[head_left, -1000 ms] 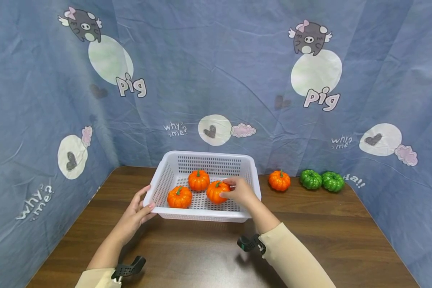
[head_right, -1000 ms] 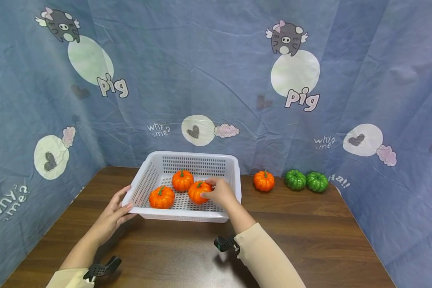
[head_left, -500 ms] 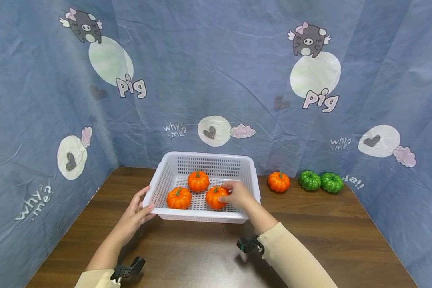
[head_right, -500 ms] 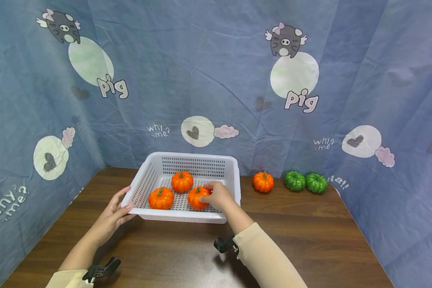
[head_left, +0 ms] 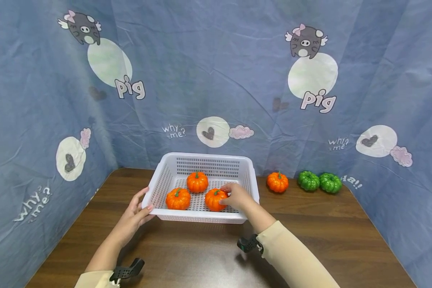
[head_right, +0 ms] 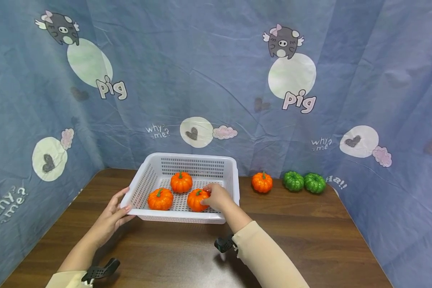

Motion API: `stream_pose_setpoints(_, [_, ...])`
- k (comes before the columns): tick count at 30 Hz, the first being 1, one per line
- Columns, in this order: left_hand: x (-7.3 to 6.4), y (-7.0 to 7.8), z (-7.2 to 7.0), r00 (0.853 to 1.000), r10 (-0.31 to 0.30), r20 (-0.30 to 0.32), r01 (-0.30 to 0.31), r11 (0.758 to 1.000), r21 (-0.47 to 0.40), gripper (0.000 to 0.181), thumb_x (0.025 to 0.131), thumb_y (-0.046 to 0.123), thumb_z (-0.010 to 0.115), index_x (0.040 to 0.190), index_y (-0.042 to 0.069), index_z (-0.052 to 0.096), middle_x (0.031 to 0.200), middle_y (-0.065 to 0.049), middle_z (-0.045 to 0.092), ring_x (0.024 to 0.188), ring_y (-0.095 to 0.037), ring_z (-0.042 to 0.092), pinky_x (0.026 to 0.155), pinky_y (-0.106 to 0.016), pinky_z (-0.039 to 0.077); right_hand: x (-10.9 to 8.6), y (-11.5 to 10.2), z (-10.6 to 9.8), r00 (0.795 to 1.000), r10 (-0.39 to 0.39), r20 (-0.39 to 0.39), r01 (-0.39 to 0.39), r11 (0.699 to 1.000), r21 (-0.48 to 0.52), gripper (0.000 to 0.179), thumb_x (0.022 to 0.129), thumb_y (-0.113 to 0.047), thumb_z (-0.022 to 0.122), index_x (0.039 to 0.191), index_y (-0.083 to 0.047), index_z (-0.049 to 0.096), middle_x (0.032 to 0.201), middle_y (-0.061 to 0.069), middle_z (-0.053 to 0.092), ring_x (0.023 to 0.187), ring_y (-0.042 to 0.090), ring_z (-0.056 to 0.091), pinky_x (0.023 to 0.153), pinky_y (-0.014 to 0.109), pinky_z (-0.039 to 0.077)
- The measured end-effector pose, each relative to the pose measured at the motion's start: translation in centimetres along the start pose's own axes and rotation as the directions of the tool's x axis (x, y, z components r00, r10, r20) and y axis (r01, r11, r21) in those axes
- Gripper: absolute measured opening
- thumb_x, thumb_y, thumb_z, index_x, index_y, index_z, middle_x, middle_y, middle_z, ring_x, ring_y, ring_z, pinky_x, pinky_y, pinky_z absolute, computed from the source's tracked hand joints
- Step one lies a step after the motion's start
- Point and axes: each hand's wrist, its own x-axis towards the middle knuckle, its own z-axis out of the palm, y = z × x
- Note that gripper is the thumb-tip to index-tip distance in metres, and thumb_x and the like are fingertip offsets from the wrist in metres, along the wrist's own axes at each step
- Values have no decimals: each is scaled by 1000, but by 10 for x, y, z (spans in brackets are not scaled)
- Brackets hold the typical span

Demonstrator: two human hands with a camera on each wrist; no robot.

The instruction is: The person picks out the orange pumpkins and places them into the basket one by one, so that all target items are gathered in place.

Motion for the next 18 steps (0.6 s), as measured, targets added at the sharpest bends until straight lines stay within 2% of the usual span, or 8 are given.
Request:
stream_pose_setpoints(12, [-1,2,1,1000,-10,-11,10,1000,22,68,104,13,51,159,14,10,151,-34,30,113,-6,58,94,-25,51,0,-2,0,998,65,9,-66,998,17,38,81,-2,78,117,-4,69,116,14,66,109,30,60,101,47,46])
stream_pose_setpoints(18, [-1,1,0,1000,-4,-5,4,1000,7,67,104,13,51,159,14,11,151,-35,30,113,-6,58,93,-24,51,1,-1,0,998,59,7,-60,998,9,37,81,-2,79,117,-4,69,113,13,66,108,30,60,101,47,46])
